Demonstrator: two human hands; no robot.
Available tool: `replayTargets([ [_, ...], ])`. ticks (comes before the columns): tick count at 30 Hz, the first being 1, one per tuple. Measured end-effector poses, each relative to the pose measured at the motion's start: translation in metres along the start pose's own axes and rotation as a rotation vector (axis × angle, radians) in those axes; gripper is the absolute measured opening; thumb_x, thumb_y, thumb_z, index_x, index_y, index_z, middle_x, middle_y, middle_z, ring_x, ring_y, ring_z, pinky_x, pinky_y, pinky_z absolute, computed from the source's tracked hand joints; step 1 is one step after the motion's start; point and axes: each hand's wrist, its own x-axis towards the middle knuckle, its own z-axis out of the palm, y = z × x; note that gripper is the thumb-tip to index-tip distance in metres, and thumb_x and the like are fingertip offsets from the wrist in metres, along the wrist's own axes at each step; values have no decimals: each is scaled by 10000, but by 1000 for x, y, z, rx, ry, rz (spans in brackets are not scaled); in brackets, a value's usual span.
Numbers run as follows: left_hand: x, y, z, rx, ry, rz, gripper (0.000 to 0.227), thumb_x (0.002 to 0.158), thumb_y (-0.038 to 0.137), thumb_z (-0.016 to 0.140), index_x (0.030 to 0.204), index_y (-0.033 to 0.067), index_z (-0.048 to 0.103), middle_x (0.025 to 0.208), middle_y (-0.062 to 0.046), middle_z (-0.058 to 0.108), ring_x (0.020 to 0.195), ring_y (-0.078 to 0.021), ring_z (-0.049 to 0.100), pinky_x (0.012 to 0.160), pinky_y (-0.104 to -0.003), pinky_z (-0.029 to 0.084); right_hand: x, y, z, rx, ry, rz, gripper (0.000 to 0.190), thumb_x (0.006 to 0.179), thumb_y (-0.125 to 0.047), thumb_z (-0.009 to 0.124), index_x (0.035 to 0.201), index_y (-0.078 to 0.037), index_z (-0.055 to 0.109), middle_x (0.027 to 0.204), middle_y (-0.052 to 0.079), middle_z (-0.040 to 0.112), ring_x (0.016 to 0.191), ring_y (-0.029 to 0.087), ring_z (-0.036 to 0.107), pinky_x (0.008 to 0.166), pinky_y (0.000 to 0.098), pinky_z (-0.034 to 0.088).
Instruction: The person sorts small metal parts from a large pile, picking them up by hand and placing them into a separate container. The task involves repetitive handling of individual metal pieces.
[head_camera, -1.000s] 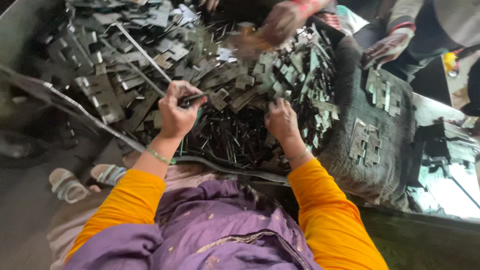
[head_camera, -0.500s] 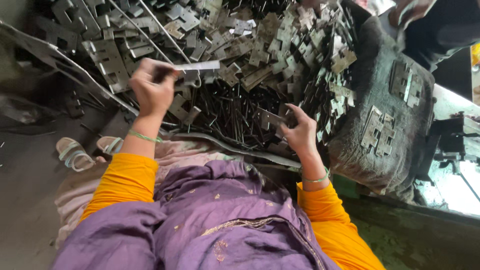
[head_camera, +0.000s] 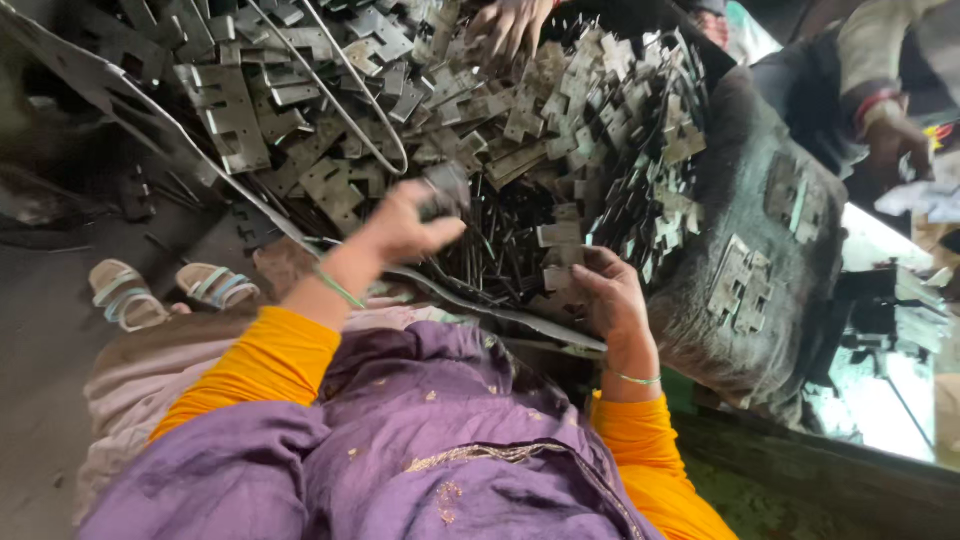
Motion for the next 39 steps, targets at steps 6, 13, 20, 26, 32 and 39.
replayTargets([
  [6,-23,-37,78,1008,-437,-114,170,781,237,791,864,94,754,980,-132,717,973,-323,702,846,-420,582,5,-6,24,285,-103,53,436,865,108,637,1298,72,593,1118,180,722,980,261,742,908,358,611],
  [13,-14,-43,49,172,-44,-77,120,779,79,706,894,54,726,950,-77,725,939,-238,751,796,-378,616,13,4,29,456,-134,82,587,835,99,625,1412,28,548,1208,173,690,1051,285,710,949,391,588],
  [20,-14,-44,9,-1159,715,-567,178,1029,245,627,1044,73,668,944,-61,727,834,-183,718,765,-337,593,7,13,67,295,-87,82,639,799,144,584,1415,-17,527,1263,213,667,1128,325,700,921,364,574],
  [26,-27,-46,54,-1529,425,-599,248,989,269,524,1126,141,686,1091,-84,749,991,-260,738,918,-496,587,-9,4,92,-409,-55,-415,620,899,93,623,1498,17,480,1380,182,643,1216,252,653,1017,339,539],
  [32,-31,-42,113,-1549,296,-731,573,988,675,558,1077,117,652,979,-77,716,893,-263,701,766,-459,566,-33,17,130,-1054,-372,-648,612,914,24,673,1490,13,469,1465,253,549,1353,342,540,1082,362,467],
  [39,-40,6,50,167,90,-302,502,837,429,775,1188,80,692,1077,-120,727,988,-300,710,848,-416,549,-21,1,122,178,-203,-47,600,917,49,592,1503,73,465,1377,209,640,1235,307,648,1064,441,524],
])
